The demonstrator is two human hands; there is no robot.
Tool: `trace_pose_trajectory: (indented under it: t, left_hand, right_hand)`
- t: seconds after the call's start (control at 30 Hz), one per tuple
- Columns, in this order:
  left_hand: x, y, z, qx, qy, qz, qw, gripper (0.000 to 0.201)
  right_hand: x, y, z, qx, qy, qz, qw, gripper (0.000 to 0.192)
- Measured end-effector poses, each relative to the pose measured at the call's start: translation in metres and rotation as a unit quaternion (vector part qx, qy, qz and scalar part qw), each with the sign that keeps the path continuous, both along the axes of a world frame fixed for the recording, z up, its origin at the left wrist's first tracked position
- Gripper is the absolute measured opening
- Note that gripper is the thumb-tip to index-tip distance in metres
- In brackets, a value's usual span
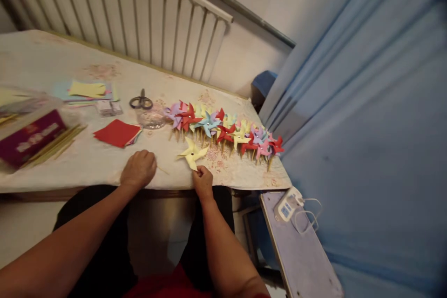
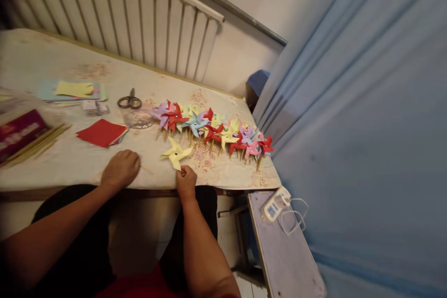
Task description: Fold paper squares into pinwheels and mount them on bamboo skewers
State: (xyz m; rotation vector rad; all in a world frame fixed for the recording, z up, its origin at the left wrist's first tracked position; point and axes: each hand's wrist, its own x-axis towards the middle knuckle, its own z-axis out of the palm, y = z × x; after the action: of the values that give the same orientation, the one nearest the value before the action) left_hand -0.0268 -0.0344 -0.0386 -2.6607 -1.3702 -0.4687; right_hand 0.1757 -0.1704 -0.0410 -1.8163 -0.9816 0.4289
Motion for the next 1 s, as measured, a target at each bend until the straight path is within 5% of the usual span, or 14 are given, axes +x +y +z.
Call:
trace_pose_trajectory:
  t: [0.37, 0.6, 1.0]
  left_hand:
    - [0.001, 0.005, -0.002, 0.036, 0.038, 0.001, 0.999, 0.033]
    - [0.0, 0.009, -0.006, 0.047, 0.05, -0.001, 0.998, 0.033]
    - [0.002, 0.005, 0.002, 0.022, 0.021, -0.004, 1.0, 0.036]
  right_hand:
    - [0.043, -0.007, 0.014, 0.045, 0.012, -0.062, 0.997, 0.016]
    - [0.102, -0.035, 0.02, -0.042, -0.172, -0.11, 0.978, 0.02]
    - [0.108, -0.054, 0.016, -0.126, -0.25, -0.026, 0.96, 0.021]
